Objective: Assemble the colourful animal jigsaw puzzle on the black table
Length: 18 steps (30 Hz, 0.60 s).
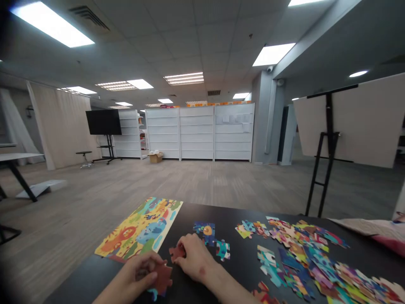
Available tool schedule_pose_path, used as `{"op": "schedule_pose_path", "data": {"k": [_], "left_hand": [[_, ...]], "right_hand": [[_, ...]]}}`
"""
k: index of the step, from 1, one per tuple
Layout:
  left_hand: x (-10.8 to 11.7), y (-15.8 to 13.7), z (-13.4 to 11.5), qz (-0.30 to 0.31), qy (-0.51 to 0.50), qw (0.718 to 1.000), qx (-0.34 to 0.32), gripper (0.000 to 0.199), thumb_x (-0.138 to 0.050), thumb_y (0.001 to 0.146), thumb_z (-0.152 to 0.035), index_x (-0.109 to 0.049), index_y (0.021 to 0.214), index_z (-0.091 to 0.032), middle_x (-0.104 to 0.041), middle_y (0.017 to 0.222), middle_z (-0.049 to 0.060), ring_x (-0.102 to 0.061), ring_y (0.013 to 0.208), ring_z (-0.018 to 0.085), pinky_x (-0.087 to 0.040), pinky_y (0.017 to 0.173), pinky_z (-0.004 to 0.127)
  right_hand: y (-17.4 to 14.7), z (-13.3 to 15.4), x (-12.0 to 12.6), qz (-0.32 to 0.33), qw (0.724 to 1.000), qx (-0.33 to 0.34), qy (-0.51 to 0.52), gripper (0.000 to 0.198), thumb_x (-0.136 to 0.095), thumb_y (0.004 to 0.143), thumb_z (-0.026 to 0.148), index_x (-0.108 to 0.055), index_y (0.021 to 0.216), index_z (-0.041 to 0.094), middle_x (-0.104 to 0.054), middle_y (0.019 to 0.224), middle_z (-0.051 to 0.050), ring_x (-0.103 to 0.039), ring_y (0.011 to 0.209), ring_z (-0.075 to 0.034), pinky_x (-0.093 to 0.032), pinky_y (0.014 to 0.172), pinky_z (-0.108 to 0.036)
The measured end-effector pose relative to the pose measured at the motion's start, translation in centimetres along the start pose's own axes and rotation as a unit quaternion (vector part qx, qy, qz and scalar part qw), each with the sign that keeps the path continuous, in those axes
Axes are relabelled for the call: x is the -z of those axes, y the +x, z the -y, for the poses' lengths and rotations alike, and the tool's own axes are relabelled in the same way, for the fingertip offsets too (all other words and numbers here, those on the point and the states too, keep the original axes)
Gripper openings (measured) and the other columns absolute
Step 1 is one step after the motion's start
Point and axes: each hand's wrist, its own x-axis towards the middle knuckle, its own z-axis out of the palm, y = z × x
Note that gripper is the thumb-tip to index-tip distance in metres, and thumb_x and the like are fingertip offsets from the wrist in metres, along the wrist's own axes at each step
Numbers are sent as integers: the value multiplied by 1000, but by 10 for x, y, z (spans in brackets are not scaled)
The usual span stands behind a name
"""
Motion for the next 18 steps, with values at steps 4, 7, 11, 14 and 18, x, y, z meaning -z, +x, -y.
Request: {"op": "schedule_pose_path", "data": {"k": [4,7,11,14,18], "left_hand": [[-10,-4,15,27,-9,1000,-4,39,-66,79,-49,-66,104,-18,-62,80,1,-57,66,14,-39,60,24],[-15,-2,21,15,29,999,12,42,-67,75,-41,-64,109,-16,-60,79,1,-56,61,13,-38,55,22],[-19,2,16,9,87,996,5,33,-60,79,-24,-63,111,-16,-67,81,2,-63,67,15,-45,61,23],[-19,4,7,5,182,983,-15,21,-60,78,-14,-71,96,-17,-72,89,5,-67,78,17,-50,72,25],[-21,5,-2,21,269,961,-67,26,-57,83,-12,-78,90,-24,-68,106,7,-67,100,20,-51,89,28]], "right_hand": [[8,-9,-4,2,998,31,47,33,-64,67,11,-70,98,20,-71,98,-3,-64,91,-19,-46,79,-27],[5,-12,3,40,993,73,79,35,-61,67,10,-71,99,20,-73,98,-2,-65,86,-16,-48,74,-23],[0,-12,12,68,990,98,76,37,-63,67,12,-72,102,20,-73,99,-2,-65,85,-16,-49,75,-23],[-2,-12,13,67,990,108,67,37,-62,68,12,-72,102,21,-73,99,-1,-65,88,-17,-49,79,-24],[-3,-14,12,67,989,107,73,39,-59,67,10,-71,102,22,-72,99,-1,-65,88,-16,-50,79,-23]]}}
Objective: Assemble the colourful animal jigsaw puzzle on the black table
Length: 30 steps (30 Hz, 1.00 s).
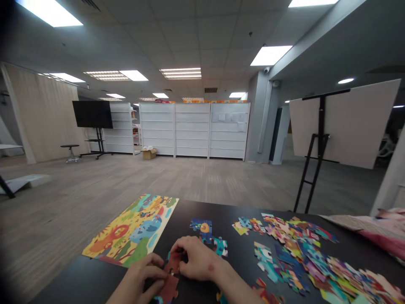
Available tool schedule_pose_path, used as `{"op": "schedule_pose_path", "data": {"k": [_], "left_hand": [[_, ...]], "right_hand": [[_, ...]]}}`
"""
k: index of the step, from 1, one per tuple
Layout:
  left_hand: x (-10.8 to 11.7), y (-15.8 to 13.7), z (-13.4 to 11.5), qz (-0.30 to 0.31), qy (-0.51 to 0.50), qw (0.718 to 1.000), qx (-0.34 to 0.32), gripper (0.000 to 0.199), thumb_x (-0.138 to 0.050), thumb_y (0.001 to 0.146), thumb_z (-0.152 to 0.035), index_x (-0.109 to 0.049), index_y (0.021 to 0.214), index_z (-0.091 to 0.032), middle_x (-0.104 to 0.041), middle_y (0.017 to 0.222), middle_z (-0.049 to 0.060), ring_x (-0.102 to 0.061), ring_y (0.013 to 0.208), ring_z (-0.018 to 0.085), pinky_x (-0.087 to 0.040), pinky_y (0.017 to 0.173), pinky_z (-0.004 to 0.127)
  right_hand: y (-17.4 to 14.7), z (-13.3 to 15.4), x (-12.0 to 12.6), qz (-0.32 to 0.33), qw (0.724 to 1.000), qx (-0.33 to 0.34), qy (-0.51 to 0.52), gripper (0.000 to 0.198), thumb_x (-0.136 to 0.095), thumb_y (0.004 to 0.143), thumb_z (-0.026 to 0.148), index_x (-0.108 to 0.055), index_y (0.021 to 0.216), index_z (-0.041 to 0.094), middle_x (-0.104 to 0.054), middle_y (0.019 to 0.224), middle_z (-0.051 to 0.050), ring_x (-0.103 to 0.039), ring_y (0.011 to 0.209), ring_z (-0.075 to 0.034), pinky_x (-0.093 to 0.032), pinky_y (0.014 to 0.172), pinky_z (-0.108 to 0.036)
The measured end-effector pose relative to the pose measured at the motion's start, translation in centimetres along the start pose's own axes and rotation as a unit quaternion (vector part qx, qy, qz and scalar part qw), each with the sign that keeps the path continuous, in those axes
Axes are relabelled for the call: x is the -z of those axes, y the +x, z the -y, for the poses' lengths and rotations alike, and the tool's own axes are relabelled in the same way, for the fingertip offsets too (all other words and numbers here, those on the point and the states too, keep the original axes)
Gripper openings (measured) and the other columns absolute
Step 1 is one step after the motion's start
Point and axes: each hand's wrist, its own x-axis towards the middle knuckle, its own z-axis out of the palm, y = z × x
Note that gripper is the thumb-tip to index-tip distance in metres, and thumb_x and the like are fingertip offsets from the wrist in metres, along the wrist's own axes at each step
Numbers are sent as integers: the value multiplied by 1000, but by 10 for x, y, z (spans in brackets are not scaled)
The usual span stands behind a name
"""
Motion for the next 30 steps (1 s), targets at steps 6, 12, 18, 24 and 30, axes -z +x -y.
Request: {"op": "schedule_pose_path", "data": {"k": [6,12,18,24,30], "left_hand": [[0,-2,-10,56,60,997,6,30,-57,84,-14,-77,100,-31,-64,112,5,-67,100,19,-52,91,27],[0,-3,-7,31,47,998,17,33,-67,75,-17,-73,105,-28,-66,104,3,-66,95,18,-52,88,25],[-16,-1,-5,25,144,989,34,34,-65,76,-24,-71,109,-31,-63,104,3,-67,92,19,-55,80,26],[-27,-2,-4,4,196,980,42,30,-71,71,-28,-71,100,-30,-64,102,2,-67,96,21,-56,77,27],[-27,-5,-1,-2,223,974,43,32,-73,70,-29,-71,102,-33,-66,103,0,-66,97,21,-56,74,25]], "right_hand": [[-3,-4,0,-7,1000,12,-8,36,-56,67,8,-71,97,21,-72,96,-1,-65,83,-14,-49,73,-21],[-7,-7,-2,-29,999,31,-19,31,-57,69,10,-71,95,21,-70,95,-1,-64,82,-13,-48,73,-21],[-8,-7,-1,-32,999,25,-4,33,-57,67,9,-70,95,20,-70,94,-1,-64,78,-13,-47,70,-20],[-7,-8,-1,-35,999,20,2,30,-57,68,10,-70,93,20,-70,92,-1,-64,76,-12,-48,69,-20],[-7,-11,-3,-35,999,20,2,31,-57,68,9,-70,93,20,-70,92,-1,-63,76,-12,-48,69,-19]]}}
